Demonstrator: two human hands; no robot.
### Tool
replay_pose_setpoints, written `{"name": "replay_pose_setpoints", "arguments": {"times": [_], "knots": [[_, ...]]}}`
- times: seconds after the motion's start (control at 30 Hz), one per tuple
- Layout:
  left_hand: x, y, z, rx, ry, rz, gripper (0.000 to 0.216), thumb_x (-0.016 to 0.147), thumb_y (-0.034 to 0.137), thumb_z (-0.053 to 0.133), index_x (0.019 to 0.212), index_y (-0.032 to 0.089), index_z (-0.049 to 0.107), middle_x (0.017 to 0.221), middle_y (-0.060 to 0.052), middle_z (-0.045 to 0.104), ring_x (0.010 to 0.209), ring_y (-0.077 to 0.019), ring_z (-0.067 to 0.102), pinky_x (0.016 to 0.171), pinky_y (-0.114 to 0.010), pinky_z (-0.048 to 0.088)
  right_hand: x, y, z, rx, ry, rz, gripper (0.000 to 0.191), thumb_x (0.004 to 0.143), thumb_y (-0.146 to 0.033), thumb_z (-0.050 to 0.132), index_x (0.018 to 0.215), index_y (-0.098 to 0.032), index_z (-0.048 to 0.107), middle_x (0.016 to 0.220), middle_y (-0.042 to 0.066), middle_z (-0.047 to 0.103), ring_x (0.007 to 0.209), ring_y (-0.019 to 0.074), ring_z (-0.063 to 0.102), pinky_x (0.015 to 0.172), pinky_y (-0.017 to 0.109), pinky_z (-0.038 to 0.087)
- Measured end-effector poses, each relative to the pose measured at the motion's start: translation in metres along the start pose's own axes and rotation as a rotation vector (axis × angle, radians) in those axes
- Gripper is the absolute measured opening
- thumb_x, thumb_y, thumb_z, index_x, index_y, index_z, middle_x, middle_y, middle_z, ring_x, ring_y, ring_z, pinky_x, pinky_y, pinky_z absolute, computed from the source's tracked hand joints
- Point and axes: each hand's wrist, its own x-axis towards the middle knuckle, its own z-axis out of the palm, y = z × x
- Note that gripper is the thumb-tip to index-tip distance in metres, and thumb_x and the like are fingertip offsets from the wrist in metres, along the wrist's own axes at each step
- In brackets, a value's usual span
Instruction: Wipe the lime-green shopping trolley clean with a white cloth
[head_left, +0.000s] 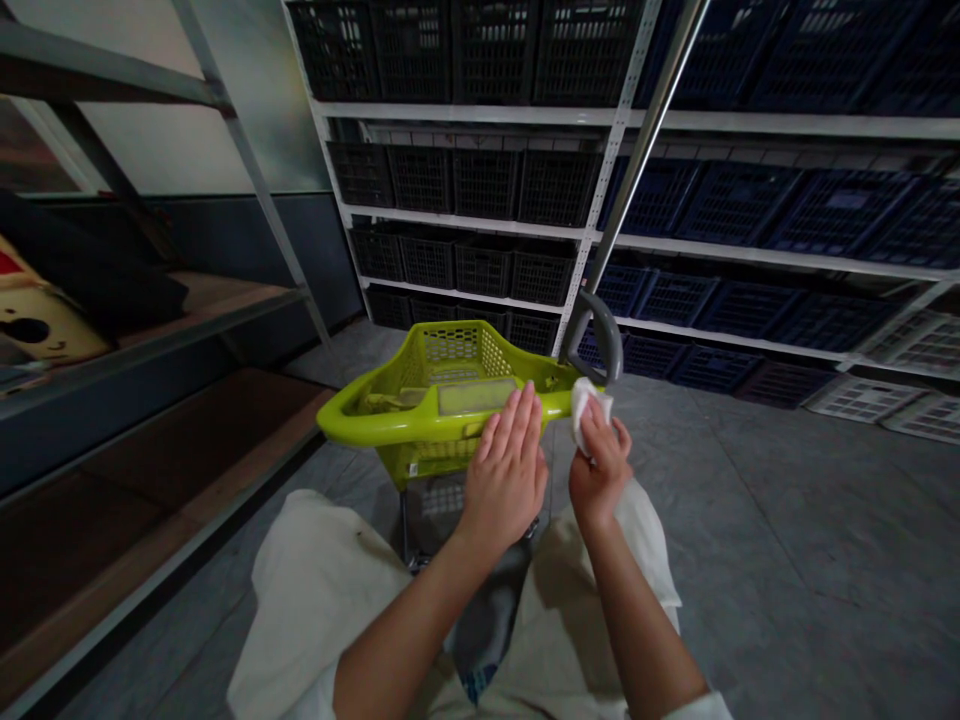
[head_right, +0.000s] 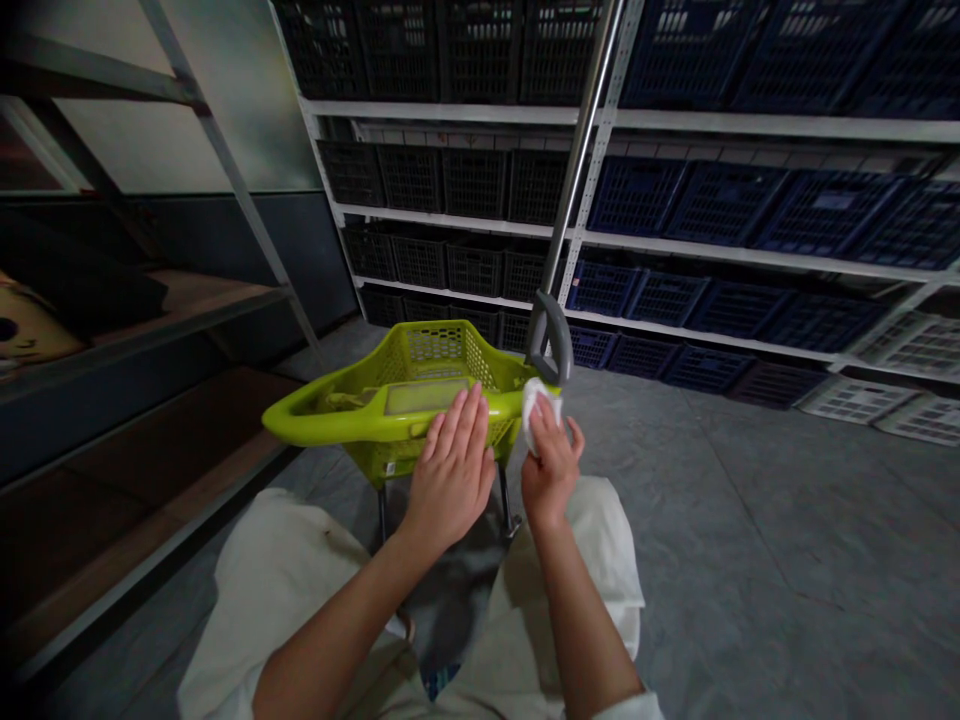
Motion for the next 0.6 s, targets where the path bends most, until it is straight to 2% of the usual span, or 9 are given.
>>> {"name": "replay_pose_setpoints", "arguments": {"times": [0.1, 0.17, 0.23, 0.33, 0.43, 0.5, 0.6], "knots": [[0.0, 0.0, 0.0, -0.001, 0.001, 0.002, 0.067, 0.099, 0.028, 0.038, 0.158, 0.006, 0.015, 0.167, -0.008, 0.016, 0.155, -0.0207, 0.012, 0.125, -0.039, 0.015, 0.01, 0.017, 0.005, 0.189, 0.18, 0.381, 0.046, 0.08, -0.016, 0.053, 0.121, -0.021, 0.071, 0.13, 0.008, 0.069, 0.126, 0.0251, 0.062, 0.112, 0.049, 0.042], [0.0, 0.0, 0.0, -0.003, 0.01, 0.002, 0.067, 0.099, 0.028, 0.038, 0.158, 0.007, 0.015, 0.166, -0.008, 0.017, 0.155, -0.0205, 0.013, 0.125, -0.038, 0.014, 0.023, 0.025, 0.009, 0.355, 0.204, 0.594, 0.043, 0.078, -0.024, 0.061, 0.118, -0.017, 0.073, 0.124, 0.01, 0.072, 0.121, 0.0269, 0.065, 0.11, 0.048, 0.045], [0.0, 0.0, 0.001, -0.005, 0.022, 0.0, 0.067, 0.099, 0.028, 0.039, 0.158, 0.007, 0.016, 0.166, -0.007, 0.017, 0.155, -0.0203, 0.015, 0.126, -0.037, 0.011, 0.039, 0.033, 0.013, 0.518, 0.191, 0.702, 0.042, 0.074, -0.031, 0.068, 0.113, -0.016, 0.075, 0.115, 0.009, 0.076, 0.111, 0.0262, 0.068, 0.106, 0.046, 0.047], [-0.001, -0.003, 0.003, -0.001, 0.043, 0.004, 0.066, 0.098, 0.028, 0.04, 0.158, 0.008, 0.019, 0.166, -0.007, 0.019, 0.154, -0.0198, 0.016, 0.126, -0.036, 0.007, 0.065, 0.048, 0.013, 0.715, 0.081, 0.693, 0.034, 0.068, -0.033, 0.072, 0.098, -0.019, 0.077, 0.096, 0.004, 0.078, 0.093, 0.0218, 0.07, 0.095, 0.04, 0.05], [-0.001, -0.011, 0.007, 0.02, 0.079, 0.051, 0.065, 0.099, 0.029, 0.041, 0.157, 0.008, 0.022, 0.164, -0.007, 0.022, 0.154, -0.0181, 0.016, 0.126, -0.034, 0.003, 0.081, 0.061, 0.009, 0.775, -0.055, 0.642, 0.019, 0.064, -0.031, 0.072, 0.079, -0.021, 0.076, 0.075, -0.001, 0.074, 0.073, 0.0166, 0.064, 0.078, 0.031, 0.049], [-0.001, -0.018, 0.011, 0.054, 0.122, 0.112, 0.064, 0.099, 0.03, 0.042, 0.157, 0.009, 0.023, 0.163, -0.006, 0.026, 0.155, -0.0154, 0.013, 0.126, -0.032, 0.0, 0.085, 0.064, 0.007, 0.768, -0.079, 0.62, 0.014, 0.064, -0.031, 0.071, 0.074, -0.021, 0.074, 0.068, -0.003, 0.071, 0.067, 0.0142, 0.059, 0.072, 0.027, 0.045], [0.0, -0.03, 0.019, 0.102, 0.192, 0.179, 0.064, 0.099, 0.03, 0.044, 0.157, 0.011, 0.025, 0.161, -0.004, 0.032, 0.155, -0.0122, 0.01, 0.125, -0.03, -0.005, 0.083, 0.057, 0.005, 0.718, -0.052, 0.569, 0.012, 0.069, -0.031, 0.07, 0.074, -0.021, 0.073, 0.068, -0.004, 0.068, 0.069, 0.0139, 0.057, 0.073, 0.026, 0.043]]}}
